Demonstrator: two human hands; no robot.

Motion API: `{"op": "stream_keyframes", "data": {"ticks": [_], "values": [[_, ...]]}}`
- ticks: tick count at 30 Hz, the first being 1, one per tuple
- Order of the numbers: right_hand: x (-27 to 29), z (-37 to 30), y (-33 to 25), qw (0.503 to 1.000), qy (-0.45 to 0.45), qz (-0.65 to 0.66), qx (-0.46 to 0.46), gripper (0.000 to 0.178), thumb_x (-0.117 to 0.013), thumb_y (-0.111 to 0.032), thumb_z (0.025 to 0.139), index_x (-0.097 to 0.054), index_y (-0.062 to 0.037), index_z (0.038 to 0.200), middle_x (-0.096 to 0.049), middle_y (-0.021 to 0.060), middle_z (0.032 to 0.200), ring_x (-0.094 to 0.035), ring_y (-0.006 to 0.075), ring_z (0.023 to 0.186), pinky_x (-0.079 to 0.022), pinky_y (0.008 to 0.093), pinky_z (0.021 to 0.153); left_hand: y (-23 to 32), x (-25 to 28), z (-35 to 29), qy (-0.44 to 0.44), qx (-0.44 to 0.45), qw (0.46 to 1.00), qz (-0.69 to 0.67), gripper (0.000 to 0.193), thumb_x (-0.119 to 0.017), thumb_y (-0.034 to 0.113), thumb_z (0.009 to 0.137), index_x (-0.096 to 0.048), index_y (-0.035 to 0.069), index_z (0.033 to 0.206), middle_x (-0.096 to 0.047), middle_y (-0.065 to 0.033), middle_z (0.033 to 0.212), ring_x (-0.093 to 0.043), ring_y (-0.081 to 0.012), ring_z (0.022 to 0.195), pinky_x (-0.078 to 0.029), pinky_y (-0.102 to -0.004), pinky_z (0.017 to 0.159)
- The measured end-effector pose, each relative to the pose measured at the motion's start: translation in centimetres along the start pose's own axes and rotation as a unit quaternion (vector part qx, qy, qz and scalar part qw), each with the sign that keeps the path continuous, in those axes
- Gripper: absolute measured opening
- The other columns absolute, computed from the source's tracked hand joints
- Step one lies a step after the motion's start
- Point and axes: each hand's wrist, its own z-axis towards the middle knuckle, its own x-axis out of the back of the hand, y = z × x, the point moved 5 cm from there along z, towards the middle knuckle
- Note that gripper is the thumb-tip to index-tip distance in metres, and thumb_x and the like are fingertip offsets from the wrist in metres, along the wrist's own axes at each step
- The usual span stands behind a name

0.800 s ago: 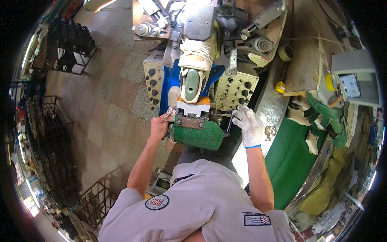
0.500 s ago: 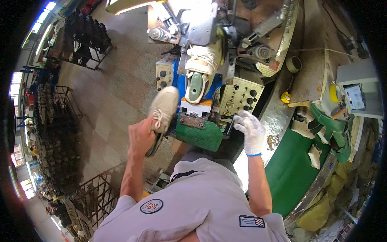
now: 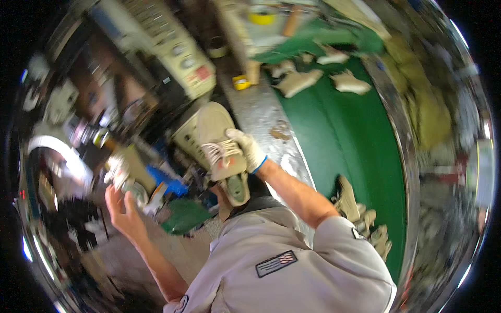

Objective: The person places a shoe upper onto a lasting machine, operates the controls to shape the material over a shoe last, and then removes the shoe and places it onto a rack with other partially completed footwear.

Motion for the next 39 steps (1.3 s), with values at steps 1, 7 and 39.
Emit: {"op": "stream_keyframes", "data": {"ticks": [1,7,39], "values": [[4.9,-1.3,-2.4,0.998,0.064,-0.017,0.005,0.048,-0.073,-0.038,0.092,-0.065,0.0004,0.120,-0.073,0.0122,0.105,-0.072,0.0227,0.089,-0.059,0.0373,0.085,-2.1,-0.7,1.2,0.073,-0.003,0.996,0.046,0.064,-0.080,0.018,0.088,-0.054,0.001,0.144,-0.064,-0.0156,0.138,-0.060,-0.0245,0.125,-0.043,-0.0383,0.110],[32.9,-14.8,-15.7,0.782,0.431,-0.432,-0.125,0.067,-0.079,-0.056,0.082,-0.076,0.0050,0.109,-0.076,0.0162,0.107,-0.073,0.0277,0.092,-0.056,0.0400,0.082,-11.0,-5.1,5.4,0.084,0.098,0.966,0.222,0.085,-0.084,0.043,0.083,-0.050,0.003,0.150,-0.065,-0.0209,0.137,-0.064,-0.0344,0.122,-0.050,-0.0420,0.103],[4.9,3.4,5.8,0.982,0.005,0.185,-0.038,0.031,-0.064,-0.019,0.100,-0.065,0.0003,0.124,-0.072,0.0174,0.110,-0.072,0.0297,0.096,-0.059,0.0438,0.090,-3.7,-17.3,3.2,-0.328,0.192,0.882,-0.277,0.045,-0.061,0.022,0.103,-0.057,-0.005,0.140,-0.071,-0.0162,0.124,-0.071,-0.0244,0.107,-0.056,-0.0362,0.093]]}}
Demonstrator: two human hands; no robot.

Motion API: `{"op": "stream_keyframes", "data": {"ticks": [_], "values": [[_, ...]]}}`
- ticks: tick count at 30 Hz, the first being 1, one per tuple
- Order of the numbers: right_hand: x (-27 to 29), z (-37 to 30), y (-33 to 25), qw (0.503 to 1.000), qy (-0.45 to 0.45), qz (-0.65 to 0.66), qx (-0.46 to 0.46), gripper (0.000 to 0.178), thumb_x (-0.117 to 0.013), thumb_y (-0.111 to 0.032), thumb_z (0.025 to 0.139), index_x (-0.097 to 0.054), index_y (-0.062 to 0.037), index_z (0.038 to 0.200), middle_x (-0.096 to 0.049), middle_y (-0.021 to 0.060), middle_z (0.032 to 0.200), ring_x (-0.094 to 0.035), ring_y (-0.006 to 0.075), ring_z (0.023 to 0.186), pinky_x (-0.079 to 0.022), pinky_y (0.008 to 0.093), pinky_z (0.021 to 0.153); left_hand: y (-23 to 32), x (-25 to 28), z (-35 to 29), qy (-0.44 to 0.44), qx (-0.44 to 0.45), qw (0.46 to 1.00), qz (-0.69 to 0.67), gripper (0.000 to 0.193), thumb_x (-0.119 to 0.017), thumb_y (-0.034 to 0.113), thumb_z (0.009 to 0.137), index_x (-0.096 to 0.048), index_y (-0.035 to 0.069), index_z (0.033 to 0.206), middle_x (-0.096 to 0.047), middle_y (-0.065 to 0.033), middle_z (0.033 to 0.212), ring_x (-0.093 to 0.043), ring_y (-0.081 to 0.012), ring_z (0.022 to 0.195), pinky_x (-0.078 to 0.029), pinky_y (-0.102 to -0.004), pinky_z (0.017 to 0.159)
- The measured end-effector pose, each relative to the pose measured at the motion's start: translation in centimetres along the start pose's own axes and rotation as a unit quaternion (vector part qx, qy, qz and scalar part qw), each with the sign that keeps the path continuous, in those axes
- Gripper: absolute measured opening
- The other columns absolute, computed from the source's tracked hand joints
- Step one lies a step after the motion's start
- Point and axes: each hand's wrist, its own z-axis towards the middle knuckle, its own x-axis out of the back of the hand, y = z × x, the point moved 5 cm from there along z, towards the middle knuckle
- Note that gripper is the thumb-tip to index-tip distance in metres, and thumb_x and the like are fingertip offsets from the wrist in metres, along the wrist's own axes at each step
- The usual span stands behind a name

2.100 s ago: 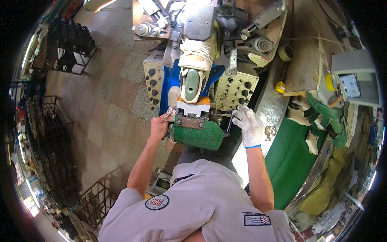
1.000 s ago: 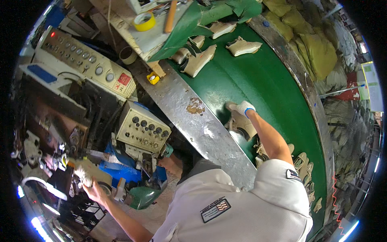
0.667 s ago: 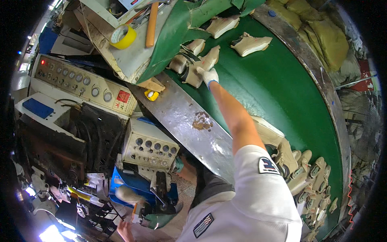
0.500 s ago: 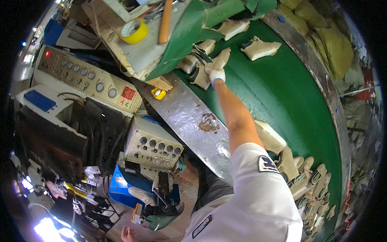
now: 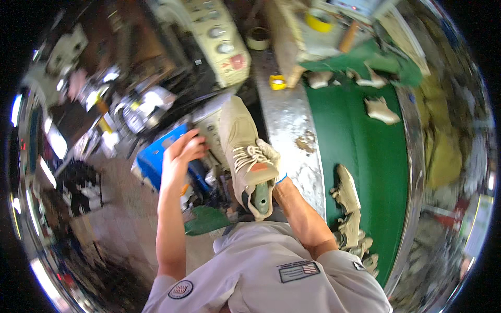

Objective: The person places a shoe upper onto a lasting machine, operates the controls to shape the material over a shoe last, and then removes the shoe and places it onto a rack with other partially completed footwear.

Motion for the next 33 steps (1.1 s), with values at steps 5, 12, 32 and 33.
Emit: {"op": "stream_keyframes", "data": {"ticks": [5,12,32,33], "values": [[-11.8,2.2,7.0,0.969,-0.036,-0.245,-0.007,0.045,-0.070,-0.015,0.094,-0.060,0.0046,0.133,-0.071,0.0154,0.117,-0.070,0.0239,0.101,-0.058,0.0372,0.091,-1.7,7.8,1.1,-0.033,0.012,0.987,-0.158,0.032,-0.068,0.017,0.099,-0.069,-0.004,0.123,-0.075,-0.0094,0.105,-0.072,-0.0170,0.088,-0.059,-0.0325,0.081],[-18.8,6.3,13.7,0.915,-0.083,-0.390,0.068,0.046,-0.073,-0.017,0.093,-0.063,0.0052,0.133,-0.069,0.0092,0.125,-0.064,0.0175,0.111,-0.051,0.0310,0.097,-3.1,17.5,-0.8,0.214,-0.048,0.963,-0.156,0.020,-0.073,0.000,0.088,-0.073,-0.007,0.107,-0.075,-0.0114,0.092,-0.072,-0.0176,0.074,-0.061,-0.0297,0.070],[-19.2,15.0,21.9,0.951,0.004,-0.282,0.129,0.042,-0.076,-0.015,0.092,-0.066,0.0057,0.127,-0.072,0.0122,0.116,-0.070,0.0197,0.099,-0.057,0.0332,0.089,-7.4,19.2,-0.1,0.159,-0.065,0.911,-0.375,0.033,-0.060,0.015,0.100,-0.065,-0.001,0.128,-0.071,-0.0114,0.119,-0.070,-0.0195,0.104,-0.056,-0.0325,0.093],[-18.9,14.9,21.9,0.945,0.021,-0.301,0.130,0.042,-0.075,-0.016,0.094,-0.066,0.0058,0.128,-0.073,0.0124,0.115,-0.070,0.0193,0.098,-0.058,0.0331,0.088,-8.0,18.6,-0.2,0.159,-0.043,0.905,-0.393,0.035,-0.059,0.020,0.099,-0.064,0.001,0.128,-0.071,-0.0133,0.116,-0.071,-0.0224,0.101,-0.057,-0.0348,0.091]]}}
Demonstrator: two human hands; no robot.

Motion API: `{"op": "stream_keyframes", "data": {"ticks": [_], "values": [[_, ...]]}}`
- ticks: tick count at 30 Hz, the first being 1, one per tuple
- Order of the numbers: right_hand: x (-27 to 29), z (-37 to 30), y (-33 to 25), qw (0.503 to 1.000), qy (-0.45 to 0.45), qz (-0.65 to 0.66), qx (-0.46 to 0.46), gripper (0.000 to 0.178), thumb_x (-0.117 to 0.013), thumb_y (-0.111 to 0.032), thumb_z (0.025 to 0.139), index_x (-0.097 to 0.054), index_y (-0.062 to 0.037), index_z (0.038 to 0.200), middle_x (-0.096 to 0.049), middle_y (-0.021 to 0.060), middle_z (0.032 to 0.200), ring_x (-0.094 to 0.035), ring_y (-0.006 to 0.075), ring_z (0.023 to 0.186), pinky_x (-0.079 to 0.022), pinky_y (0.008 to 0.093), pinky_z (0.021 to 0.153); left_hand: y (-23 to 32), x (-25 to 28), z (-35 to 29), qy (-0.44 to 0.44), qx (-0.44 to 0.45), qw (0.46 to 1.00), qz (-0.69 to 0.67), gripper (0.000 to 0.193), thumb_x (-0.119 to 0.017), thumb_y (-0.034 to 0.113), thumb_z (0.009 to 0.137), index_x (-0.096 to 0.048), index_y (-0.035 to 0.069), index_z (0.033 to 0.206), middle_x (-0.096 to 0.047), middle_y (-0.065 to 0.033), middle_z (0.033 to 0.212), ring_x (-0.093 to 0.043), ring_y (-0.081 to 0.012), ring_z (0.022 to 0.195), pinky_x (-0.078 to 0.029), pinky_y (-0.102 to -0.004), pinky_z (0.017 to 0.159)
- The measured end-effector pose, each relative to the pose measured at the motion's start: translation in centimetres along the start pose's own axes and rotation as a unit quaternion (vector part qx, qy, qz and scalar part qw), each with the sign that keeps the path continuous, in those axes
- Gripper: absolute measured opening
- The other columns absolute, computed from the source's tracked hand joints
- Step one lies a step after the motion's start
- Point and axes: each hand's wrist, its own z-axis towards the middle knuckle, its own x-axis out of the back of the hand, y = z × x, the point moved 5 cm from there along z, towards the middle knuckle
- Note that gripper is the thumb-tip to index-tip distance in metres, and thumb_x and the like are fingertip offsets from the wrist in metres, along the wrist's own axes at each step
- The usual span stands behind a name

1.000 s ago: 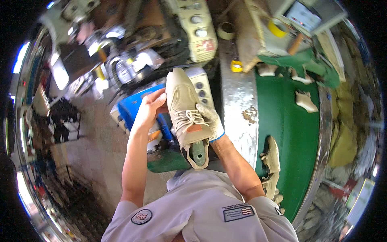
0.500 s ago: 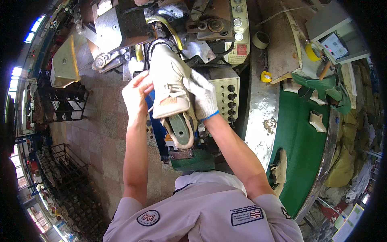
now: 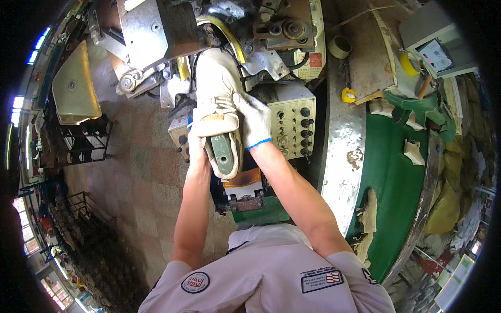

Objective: The person places a shoe upper onto a lasting machine, operates the controls to shape the material over a shoe last, and then removes the shoe and places it onto a rack with other partially completed footwear.

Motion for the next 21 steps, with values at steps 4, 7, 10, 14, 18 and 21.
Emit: {"op": "stream_keyframes", "data": {"ticks": [4,7,10,14,18,21], "values": [[0.2,0.5,0.6,0.999,-0.001,0.027,-0.030,0.036,-0.077,-0.017,0.093,-0.070,0.0067,0.118,-0.074,0.0125,0.110,-0.070,0.0196,0.095,-0.058,0.0335,0.085,-0.9,-0.3,0.4,-0.020,0.015,1.000,-0.003,0.037,-0.058,0.027,0.099,-0.063,0.002,0.127,-0.072,-0.0148,0.110,-0.072,-0.0255,0.096,-0.060,-0.0375,0.088],[0.4,0.9,0.1,1.000,0.004,0.017,-0.013,0.035,-0.080,-0.014,0.090,-0.070,0.0079,0.116,-0.074,0.0131,0.109,-0.070,0.0197,0.094,-0.057,0.0334,0.085,-1.7,0.3,1.0,-0.033,0.005,0.999,-0.016,0.036,-0.058,0.022,0.098,-0.063,0.000,0.126,-0.071,-0.0154,0.113,-0.072,-0.0245,0.097,-0.059,-0.0364,0.089],[0.9,1.3,0.4,1.000,-0.006,0.015,-0.011,0.038,-0.080,-0.016,0.090,-0.070,0.0077,0.118,-0.073,0.0128,0.111,-0.069,0.0194,0.097,-0.056,0.0327,0.088,-2.2,0.6,1.5,-0.044,-0.021,0.999,-0.019,0.034,-0.057,0.012,0.096,-0.066,-0.006,0.124,-0.072,-0.0150,0.116,-0.072,-0.0222,0.101,-0.057,-0.0334,0.093],[1.3,1.3,0.9,1.000,0.000,-0.005,0.004,0.043,-0.080,-0.018,0.090,-0.068,0.0069,0.124,-0.072,0.0127,0.115,-0.068,0.0190,0.101,-0.055,0.0321,0.091,-1.9,0.7,1.3,-0.037,-0.036,0.999,0.007,0.034,-0.058,0.017,0.099,-0.066,-0.004,0.124,-0.072,-0.0145,0.115,-0.071,-0.0213,0.102,-0.057,-0.0332,0.093],[3.3,-0.7,1.5,0.999,0.019,-0.034,0.016,0.050,-0.075,-0.026,0.096,-0.062,0.0065,0.133,-0.070,0.0121,0.121,-0.068,0.0194,0.103,-0.056,0.0352,0.089,-2.2,3.5,-0.7,0.038,-0.072,0.990,0.112,0.040,-0.060,0.024,0.102,-0.065,-0.006,0.126,-0.072,-0.0148,0.114,-0.070,-0.0204,0.102,-0.054,-0.0326,0.094],[9.6,-3.0,1.3,1.000,-0.003,0.012,-0.011,0.055,-0.068,-0.030,0.101,-0.056,0.0072,0.139,-0.068,0.0158,0.125,-0.070,0.0251,0.108,-0.060,0.0388,0.086,-5.1,8.5,-4.2,0.144,-0.079,0.893,0.418,0.049,-0.064,0.028,0.100,-0.062,-0.011,0.128,-0.072,-0.0213,0.117,-0.070,-0.0307,0.108,-0.051,-0.0375,0.100]]}}
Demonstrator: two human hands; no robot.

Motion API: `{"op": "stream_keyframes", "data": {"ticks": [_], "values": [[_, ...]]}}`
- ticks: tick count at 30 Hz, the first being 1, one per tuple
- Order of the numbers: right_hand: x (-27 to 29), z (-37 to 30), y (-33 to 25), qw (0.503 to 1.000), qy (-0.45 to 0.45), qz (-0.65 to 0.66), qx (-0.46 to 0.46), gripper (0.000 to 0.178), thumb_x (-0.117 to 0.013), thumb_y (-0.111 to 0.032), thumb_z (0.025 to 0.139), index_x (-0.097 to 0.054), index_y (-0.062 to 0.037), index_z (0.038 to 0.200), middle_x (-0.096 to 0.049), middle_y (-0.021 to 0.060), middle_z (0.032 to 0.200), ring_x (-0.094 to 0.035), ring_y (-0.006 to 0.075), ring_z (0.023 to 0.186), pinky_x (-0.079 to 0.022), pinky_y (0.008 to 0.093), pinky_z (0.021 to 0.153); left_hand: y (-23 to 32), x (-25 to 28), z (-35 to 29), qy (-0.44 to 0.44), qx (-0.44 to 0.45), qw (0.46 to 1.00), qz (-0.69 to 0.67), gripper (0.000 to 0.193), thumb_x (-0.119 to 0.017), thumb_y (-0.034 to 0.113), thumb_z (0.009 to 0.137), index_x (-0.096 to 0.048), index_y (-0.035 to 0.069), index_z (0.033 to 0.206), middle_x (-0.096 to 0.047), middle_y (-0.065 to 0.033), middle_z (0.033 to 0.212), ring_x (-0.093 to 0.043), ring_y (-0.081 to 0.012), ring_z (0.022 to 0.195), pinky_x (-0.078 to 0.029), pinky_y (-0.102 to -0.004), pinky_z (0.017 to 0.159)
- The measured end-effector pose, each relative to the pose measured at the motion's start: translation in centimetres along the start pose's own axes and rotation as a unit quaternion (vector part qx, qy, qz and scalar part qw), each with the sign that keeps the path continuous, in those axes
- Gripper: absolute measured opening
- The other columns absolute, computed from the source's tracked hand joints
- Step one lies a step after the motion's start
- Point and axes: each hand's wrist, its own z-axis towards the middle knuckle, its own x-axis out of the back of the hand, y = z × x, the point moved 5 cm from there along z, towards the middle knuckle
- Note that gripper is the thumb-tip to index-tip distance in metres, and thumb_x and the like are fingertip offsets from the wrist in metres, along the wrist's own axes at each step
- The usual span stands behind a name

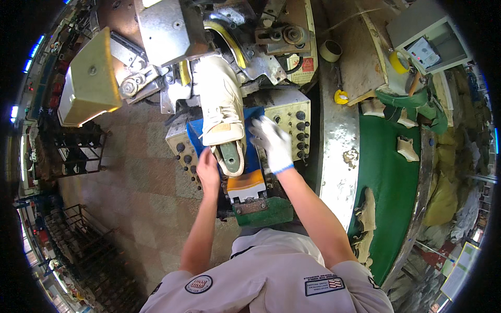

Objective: The person places a shoe upper onto a lasting machine, operates the controls to shape the material over a shoe last, and then removes the shoe and places it onto a rack with other partially completed footwear.

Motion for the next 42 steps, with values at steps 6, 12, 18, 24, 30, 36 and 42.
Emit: {"op": "stream_keyframes", "data": {"ticks": [6,12,18,24,30,36,42], "values": [[8.6,-6.8,-4.8,0.998,0.001,0.059,0.010,0.047,-0.040,-0.021,0.110,-0.043,0.0116,0.145,-0.056,0.0313,0.138,-0.064,0.0420,0.119,-0.061,0.0476,0.091,-15.6,-2.8,-7.0,-0.053,-0.049,0.963,0.261,0.086,-0.070,0.025,0.088,-0.026,-0.009,0.154,-0.044,-0.0347,0.148,-0.055,-0.0493,0.127,-0.050,-0.0509,0.101],[6.6,-8.5,-8.0,0.997,-0.020,-0.063,0.032,0.046,-0.040,-0.018,0.109,-0.043,0.0121,0.143,-0.059,0.0299,0.136,-0.068,0.0411,0.114,-0.062,0.0474,0.091,-13.9,-3.5,-3.4,-0.085,0.114,0.934,0.327,0.097,-0.082,0.051,0.075,-0.043,-0.011,0.139,-0.070,-0.0301,0.107,-0.069,-0.0492,0.099,-0.056,-0.0530,0.085],[3.6,-9.3,-9.4,0.989,-0.018,-0.141,0.045,0.057,-0.057,-0.024,0.104,-0.041,0.0119,0.146,-0.060,0.0304,0.134,-0.067,0.0415,0.114,-0.061,0.0486,0.087,-8.0,3.6,-5.1,-0.174,0.129,0.956,0.198,0.059,-0.087,0.036,0.066,-0.073,0.002,0.112,-0.076,-0.0214,0.103,-0.073,-0.0388,0.096,-0.056,-0.0453,0.088],[0.4,-13.0,-9.4,0.988,-0.089,-0.123,-0.003,0.068,-0.067,-0.030,0.099,-0.040,0.0111,0.147,-0.062,0.0293,0.131,-0.069,0.0379,0.113,-0.061,0.0443,0.089,9.6,14.6,-11.3,-0.112,0.105,0.982,0.111,0.048,-0.085,0.020,0.070,-0.073,-0.003,0.110,-0.077,-0.0145,0.094,-0.074,-0.0200,0.082,-0.058,-0.0349,0.077],[-6.4,-15.6,-9.2,0.964,-0.263,-0.017,-0.022,0.093,-0.078,-0.050,0.083,-0.042,0.0042,0.149,-0.062,0.0139,0.134,-0.060,0.0224,0.121,-0.050,0.0367,0.101,22.8,5.6,-15.2,-0.222,-0.050,0.973,-0.040,0.050,-0.075,0.020,0.086,-0.065,-0.004,0.129,-0.075,-0.0146,0.107,-0.069,-0.0169,0.091,-0.055,-0.0308,0.082],[11.9,-14.7,-17.8,0.993,-0.086,0.078,-0.022,0.059,-0.075,-0.034,0.089,-0.058,0.0027,0.132,-0.068,0.0160,0.122,-0.067,0.0259,0.110,-0.054,0.0405,0.099,23.7,1.0,-13.4,0.042,-0.226,0.973,0.023,0.032,-0.064,0.010,0.099,-0.066,-0.005,0.127,-0.071,-0.0089,0.113,-0.066,-0.0146,0.097,-0.053,-0.0279,0.087],[40.2,-20.8,-25.0,0.971,0.196,0.127,-0.057,0.058,-0.078,-0.041,0.089,-0.062,0.0001,0.127,-0.072,0.0150,0.110,-0.072,0.0273,0.094,-0.060,0.0430,0.086,18.4,-0.6,-6.8,0.048,-0.129,0.972,0.192,0.060,-0.072,0.034,0.095,-0.059,-0.004,0.140,-0.068,-0.0131,0.131,-0.062,-0.0281,0.115,-0.047,-0.0387,0.104]]}}
